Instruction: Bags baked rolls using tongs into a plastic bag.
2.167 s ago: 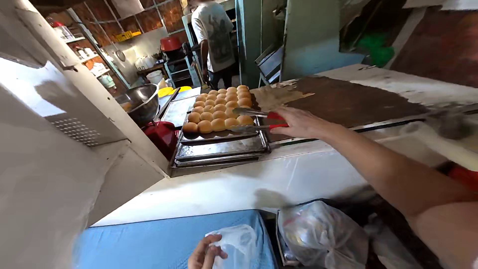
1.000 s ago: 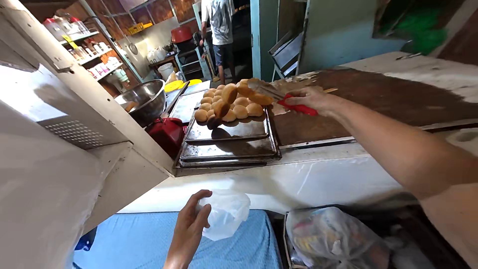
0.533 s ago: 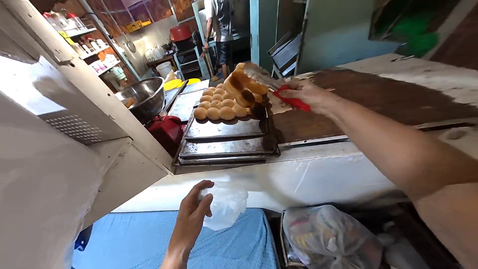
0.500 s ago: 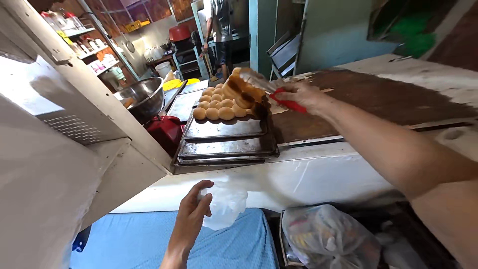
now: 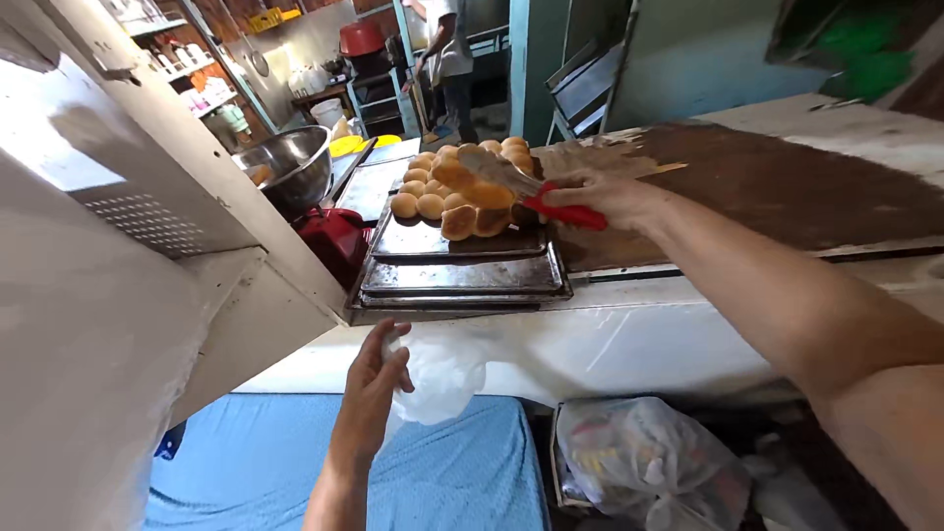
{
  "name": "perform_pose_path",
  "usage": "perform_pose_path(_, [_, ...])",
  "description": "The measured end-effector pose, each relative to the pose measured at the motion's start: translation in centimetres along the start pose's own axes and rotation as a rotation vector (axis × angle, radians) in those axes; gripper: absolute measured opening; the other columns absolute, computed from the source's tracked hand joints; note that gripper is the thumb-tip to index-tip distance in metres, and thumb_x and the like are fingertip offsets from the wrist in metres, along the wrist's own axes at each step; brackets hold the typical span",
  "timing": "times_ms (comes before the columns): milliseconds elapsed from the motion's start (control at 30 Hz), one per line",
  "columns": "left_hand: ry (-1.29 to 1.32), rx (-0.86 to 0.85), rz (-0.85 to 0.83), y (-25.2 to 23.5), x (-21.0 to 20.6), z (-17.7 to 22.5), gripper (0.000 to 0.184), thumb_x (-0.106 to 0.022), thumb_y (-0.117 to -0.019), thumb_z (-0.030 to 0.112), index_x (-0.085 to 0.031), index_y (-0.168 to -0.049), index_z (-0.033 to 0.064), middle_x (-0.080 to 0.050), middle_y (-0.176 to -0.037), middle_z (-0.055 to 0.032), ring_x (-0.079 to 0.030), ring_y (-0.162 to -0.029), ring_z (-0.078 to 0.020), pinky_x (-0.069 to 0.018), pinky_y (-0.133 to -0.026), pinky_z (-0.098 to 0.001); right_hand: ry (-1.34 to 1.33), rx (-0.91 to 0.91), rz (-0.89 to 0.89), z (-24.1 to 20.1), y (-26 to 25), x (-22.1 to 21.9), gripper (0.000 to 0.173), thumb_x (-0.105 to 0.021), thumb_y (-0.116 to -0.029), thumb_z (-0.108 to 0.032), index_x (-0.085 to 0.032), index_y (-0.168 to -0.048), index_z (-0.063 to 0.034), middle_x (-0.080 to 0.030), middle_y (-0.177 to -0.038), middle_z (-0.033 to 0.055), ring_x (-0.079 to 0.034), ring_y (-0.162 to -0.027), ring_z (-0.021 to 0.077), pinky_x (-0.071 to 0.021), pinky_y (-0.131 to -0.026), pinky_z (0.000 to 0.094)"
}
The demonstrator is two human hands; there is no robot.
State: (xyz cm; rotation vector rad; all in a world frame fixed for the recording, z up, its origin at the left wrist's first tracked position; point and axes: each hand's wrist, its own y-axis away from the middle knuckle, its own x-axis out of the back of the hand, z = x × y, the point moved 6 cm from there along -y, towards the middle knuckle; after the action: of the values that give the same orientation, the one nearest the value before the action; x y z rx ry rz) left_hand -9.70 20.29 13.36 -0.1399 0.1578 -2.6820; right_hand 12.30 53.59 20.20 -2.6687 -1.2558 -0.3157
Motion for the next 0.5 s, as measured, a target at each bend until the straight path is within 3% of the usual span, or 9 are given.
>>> perform_pose_path(100, [0.11,-0.021,0.003,0.2,0.5,2.2,0.045,-0.044,-0.1033,0.008,-0.042,-0.148,0.0,-0.063,-0.136,-0.0115,-0.06,-0.065,-0.0064,-0.0522,-0.058,-0.0226,0.206,0.086,-0.197,-0.9,2.3,-2.1,0.03,-0.064,-0.0929,-0.017,-0.07,-0.119,-0.0041,-0.069,-0.081,0.0035,-0.058,-0.059,0.0082,-0.0502,-0.053,0.0236])
perform_pose_path(200, [0.157,-0.052,0.0,0.4,0.3,4.8,0.044,-0.042,-0.1031,0.009,-0.047,-0.147,0.0038,-0.064,-0.135,-0.0112,-0.059,-0.064,-0.0049,-0.0518,-0.058,-0.02,0.459,0.15,-0.364,-3.5,5.0,-5.8,0.026,-0.07,-0.0918,-0.013,-0.074,-0.117,-0.0073,-0.073,-0.093,0.0041,-0.067,-0.08,0.0118,-0.0566,-0.075,0.0331])
perform_pose_path(367, [0.174,-0.079,-0.087,0.7,-2.1,7.4,0.044,-0.045,-0.1032,0.01,-0.051,-0.147,0.0067,-0.064,-0.134,-0.0114,-0.058,-0.063,-0.0042,-0.0486,-0.055,-0.0181,0.759,0.323,-0.388,-3.8,5.4,-11.1,0.027,-0.081,-0.086,-0.034,-0.078,-0.107,-0.018,-0.074,-0.085,-0.0029,-0.068,-0.078,0.0082,-0.0576,-0.073,0.0347])
perform_pose_path(433, [0.208,-0.071,-0.151,0.8,-3.5,7.8,0.044,-0.045,-0.1034,0.011,-0.051,-0.146,0.0055,-0.063,-0.135,-0.0138,-0.057,-0.063,-0.0041,-0.0477,-0.055,-0.018,0.85,0.328,-0.41,-3.1,4.9,-13.7,0.029,-0.077,-0.0874,-0.045,-0.077,-0.107,-0.024,-0.073,-0.089,-0.0045,-0.068,-0.084,0.011,-0.0568,-0.077,0.0428])
perform_pose_path(500, [0.257,-0.082,-0.195,1.0,-4.4,8.2,0.043,-0.045,-0.1044,0.012,-0.052,-0.146,0.0031,-0.063,-0.135,-0.0167,-0.057,-0.063,-0.0043,-0.0472,-0.055,-0.0182,0.934,0.313,-0.419,-1.6,4.4,-16.8,0.038,-0.072,-0.0902,-0.051,-0.073,-0.115,-0.0224,-0.072,-0.099,0.0021,-0.068,-0.096,0.0226,-0.0543,-0.082,0.056])
